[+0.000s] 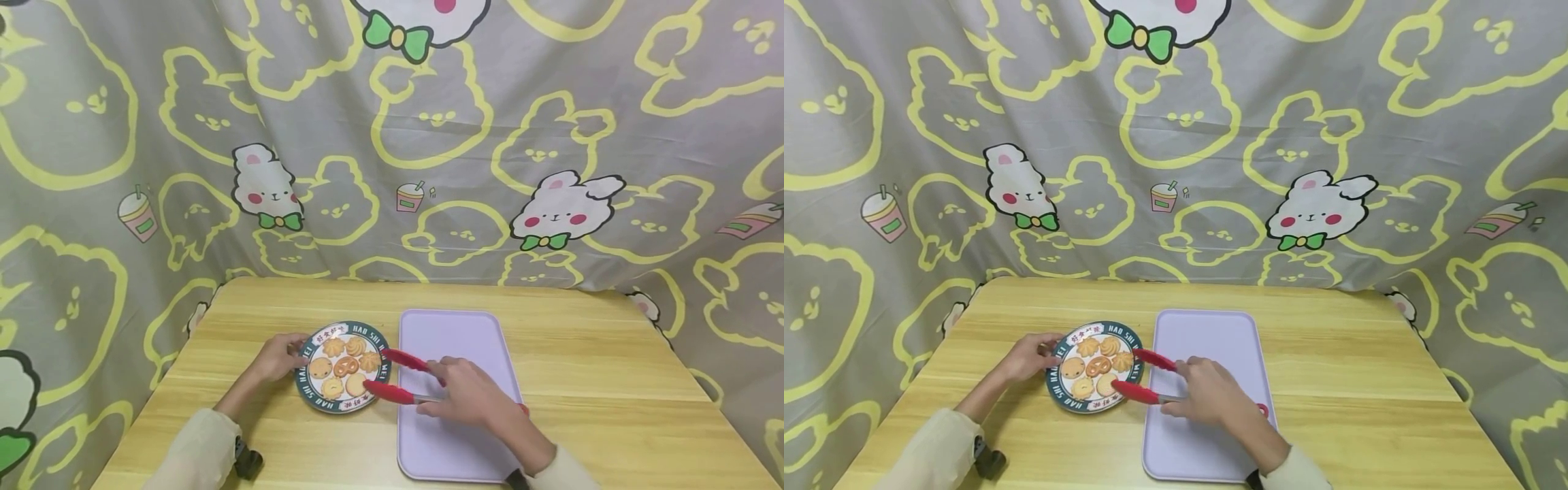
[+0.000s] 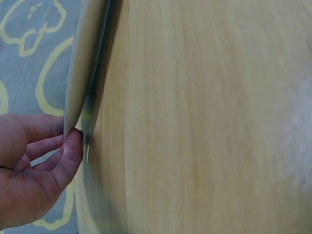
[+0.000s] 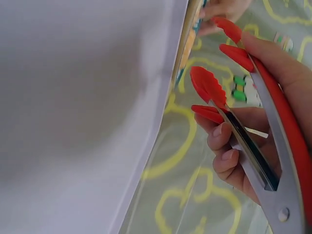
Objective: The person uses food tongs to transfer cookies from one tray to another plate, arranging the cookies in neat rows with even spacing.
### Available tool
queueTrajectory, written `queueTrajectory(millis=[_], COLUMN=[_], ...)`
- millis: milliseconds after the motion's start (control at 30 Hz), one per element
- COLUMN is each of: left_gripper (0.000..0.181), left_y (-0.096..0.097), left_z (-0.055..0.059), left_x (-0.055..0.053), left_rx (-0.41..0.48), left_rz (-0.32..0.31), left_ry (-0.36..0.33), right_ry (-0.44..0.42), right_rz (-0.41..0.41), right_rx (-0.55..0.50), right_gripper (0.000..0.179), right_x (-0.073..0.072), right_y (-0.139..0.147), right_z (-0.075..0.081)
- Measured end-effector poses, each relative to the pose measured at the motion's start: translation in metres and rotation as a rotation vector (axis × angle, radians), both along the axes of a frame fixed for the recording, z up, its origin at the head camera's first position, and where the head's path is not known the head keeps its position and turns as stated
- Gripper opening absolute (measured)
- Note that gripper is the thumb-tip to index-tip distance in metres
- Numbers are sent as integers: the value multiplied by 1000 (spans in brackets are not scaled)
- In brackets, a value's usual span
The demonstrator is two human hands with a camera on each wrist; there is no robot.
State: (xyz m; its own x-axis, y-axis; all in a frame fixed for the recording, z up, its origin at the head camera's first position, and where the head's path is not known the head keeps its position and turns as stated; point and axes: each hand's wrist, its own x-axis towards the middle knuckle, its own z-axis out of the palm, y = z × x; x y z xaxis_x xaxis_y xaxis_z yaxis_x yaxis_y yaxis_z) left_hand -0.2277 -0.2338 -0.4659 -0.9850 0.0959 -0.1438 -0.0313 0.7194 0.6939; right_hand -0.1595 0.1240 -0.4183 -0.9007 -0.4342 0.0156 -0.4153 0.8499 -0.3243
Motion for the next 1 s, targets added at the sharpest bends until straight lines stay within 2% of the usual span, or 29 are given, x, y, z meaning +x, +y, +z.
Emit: queueTrajectory(millis=[167, 300, 467, 600, 767, 867, 1000], left_gripper=[50, 49, 48, 49, 50, 51, 52], left_y=[0, 0, -1, -1, -1, -1, -2], left_z=[2, 1, 0, 1, 1, 1, -2], left_x=[-1, -2, -3, -2, -1, -1, -1], left_rx=[-4, -16, -32, -36, -27, -20, -22], left_rz=[-6, -14, -21, -14, -8, -9, -9], left_ry=[3, 11, 21, 16, 4, 4, 7], right_ry=[65, 98, 10, -22, 8, -14, -56], right_rz=[-170, -299, -438, -501, -620, -701, -729], right_rx=[-66, -62, -23, -3, 38, 57, 68], right_gripper=[77, 89, 105, 117, 116, 111, 113], right_x=[-2, -7, -10, -11, -14, -15, -16], right_y=[41, 76, 109, 127, 141, 147, 153], right_z=[-4, -10, -15, -21, -28, -32, -37])
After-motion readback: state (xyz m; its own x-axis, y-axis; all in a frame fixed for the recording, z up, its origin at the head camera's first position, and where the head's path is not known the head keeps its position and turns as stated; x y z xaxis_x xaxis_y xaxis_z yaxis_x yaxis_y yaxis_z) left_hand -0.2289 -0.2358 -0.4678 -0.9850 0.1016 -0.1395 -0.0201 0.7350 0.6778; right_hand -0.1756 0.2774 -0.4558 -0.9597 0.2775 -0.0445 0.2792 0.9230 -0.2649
